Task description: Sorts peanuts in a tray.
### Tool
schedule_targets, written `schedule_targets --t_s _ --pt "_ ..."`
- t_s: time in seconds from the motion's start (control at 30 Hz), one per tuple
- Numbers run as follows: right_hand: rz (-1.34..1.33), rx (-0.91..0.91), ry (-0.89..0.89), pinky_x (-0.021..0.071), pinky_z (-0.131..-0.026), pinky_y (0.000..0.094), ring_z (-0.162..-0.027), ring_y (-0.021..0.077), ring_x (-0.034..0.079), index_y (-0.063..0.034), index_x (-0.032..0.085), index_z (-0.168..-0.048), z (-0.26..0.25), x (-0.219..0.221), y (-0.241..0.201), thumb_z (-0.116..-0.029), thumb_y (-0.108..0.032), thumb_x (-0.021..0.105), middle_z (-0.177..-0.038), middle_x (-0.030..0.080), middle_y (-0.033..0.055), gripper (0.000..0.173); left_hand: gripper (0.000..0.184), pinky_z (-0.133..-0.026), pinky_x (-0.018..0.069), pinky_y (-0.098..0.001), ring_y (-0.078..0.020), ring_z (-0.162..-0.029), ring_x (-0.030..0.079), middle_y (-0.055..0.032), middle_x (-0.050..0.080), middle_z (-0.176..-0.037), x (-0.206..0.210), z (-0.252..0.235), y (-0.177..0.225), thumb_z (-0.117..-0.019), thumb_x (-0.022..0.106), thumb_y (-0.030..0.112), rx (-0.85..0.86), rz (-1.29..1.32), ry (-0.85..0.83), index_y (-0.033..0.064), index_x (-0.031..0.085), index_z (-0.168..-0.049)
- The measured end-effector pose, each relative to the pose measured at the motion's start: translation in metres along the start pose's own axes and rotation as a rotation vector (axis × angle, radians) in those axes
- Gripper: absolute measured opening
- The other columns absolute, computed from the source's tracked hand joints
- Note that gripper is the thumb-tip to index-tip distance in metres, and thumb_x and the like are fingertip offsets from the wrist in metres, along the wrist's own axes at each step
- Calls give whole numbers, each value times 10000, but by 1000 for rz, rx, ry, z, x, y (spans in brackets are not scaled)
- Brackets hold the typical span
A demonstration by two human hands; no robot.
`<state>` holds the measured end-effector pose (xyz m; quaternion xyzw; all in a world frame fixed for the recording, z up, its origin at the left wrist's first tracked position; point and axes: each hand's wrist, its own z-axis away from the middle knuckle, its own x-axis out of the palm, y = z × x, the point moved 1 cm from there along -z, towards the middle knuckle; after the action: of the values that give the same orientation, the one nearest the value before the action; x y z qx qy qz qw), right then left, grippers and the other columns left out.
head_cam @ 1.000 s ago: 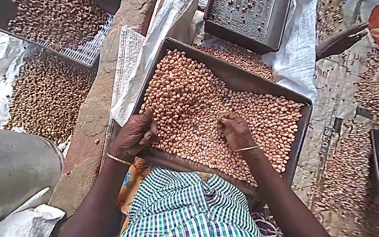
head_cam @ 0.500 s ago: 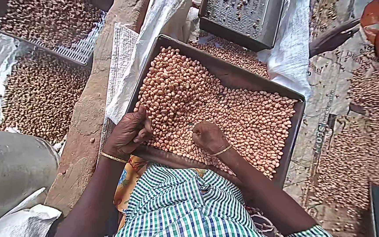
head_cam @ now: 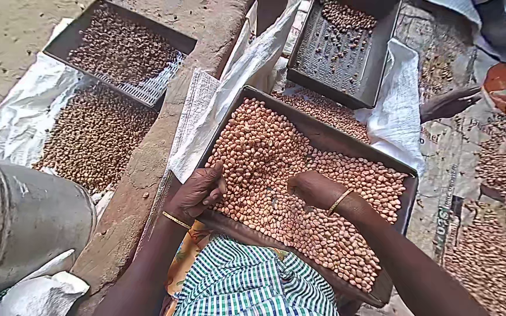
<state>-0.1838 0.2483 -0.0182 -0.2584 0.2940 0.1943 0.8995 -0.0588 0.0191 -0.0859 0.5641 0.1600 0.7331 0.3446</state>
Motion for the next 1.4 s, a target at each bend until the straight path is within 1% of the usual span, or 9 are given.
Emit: schedule_targets --t_s 0.13,0.2,0.3,0.4,0.57,0.83,1.07,1.23,1.4 --pt "-240 -449 849 509 -1021 305 -1202 227 652 35 544 -1418 -12 -83 -42 -1032 -123 556 -1410 586 217 418 588 -403 386 -92 58 -403 481 68 591 -516 2 1 -1 -1109 295 192 2 12 52 117 670 -663" --pt "-283 -449 1059 519 -989 244 -1146 131 658 20 609 -1335 -10 -97 -33 -1064 -115 468 -1314 642 158 334 559 -407 389 -101 50 -407 486 78 574 -508 0 1 -1 -1105 353 228 17 24 35 124 692 -673" --pt "-113 -276 1112 497 -1018 381 -1135 339 679 100 695 -1175 0 -49 32 -1010 25 462 -1195 698 265 295 553 -407 396 -95 51 -406 492 78 592 -518 -1 2 0 -1104 349 236 32 23 31 135 696 -685" --pt "-1 -80 992 461 -1063 538 -1202 511 618 144 656 -1202 1 12 97 -986 97 459 -1253 649 339 296 524 -405 388 -85 58 -411 493 72 613 -539 -2 2 -2 -1097 393 252 40 9 44 143 694 -682" --pt "10 -135 936 472 -1039 556 -1184 526 616 110 663 -1218 -30 38 128 -998 52 479 -1244 647 336 293 532 -408 398 -87 52 -410 498 63 606 -534 0 2 0 -1099 376 243 9 -7 64 135 678 -674" --pt "-282 -657 761 505 -997 423 -1038 339 711 50 766 -953 -30 98 58 -935 -70 583 -1034 750 206 221 493 -412 406 -87 51 -416 506 72 598 -530 -1 3 1 -1085 446 289 -2 -9 62 150 690 -680" --pt "-440 -965 565 464 -1008 462 -1065 340 684 -3 766 -1073 -23 145 -1 -1018 -134 541 -1085 746 186 267 533 -411 410 -97 46 -414 502 81 576 -512 -4 3 0 -1098 405 327 13 -67 37 147 686 -683" --pt "-242 -829 425 463 -959 531 -1038 377 680 4 739 -1013 -2 135 10 -997 -125 522 -980 738 173 253 563 -399 407 -89 46 -406 497 67 577 -521 -8 4 0 -1106 377 336 6 -49 45 125 675 -678" --pt "121 -523 37 306 -1138 657 -1363 414 516 -118 815 -1024 66 84 93 -914 -89 701 -1340 671 127 161 577 -396 407 -96 41 -408 504 67 572 -511 -8 2 -1 -1108 367 328 16 -1 52 132 669 -657"
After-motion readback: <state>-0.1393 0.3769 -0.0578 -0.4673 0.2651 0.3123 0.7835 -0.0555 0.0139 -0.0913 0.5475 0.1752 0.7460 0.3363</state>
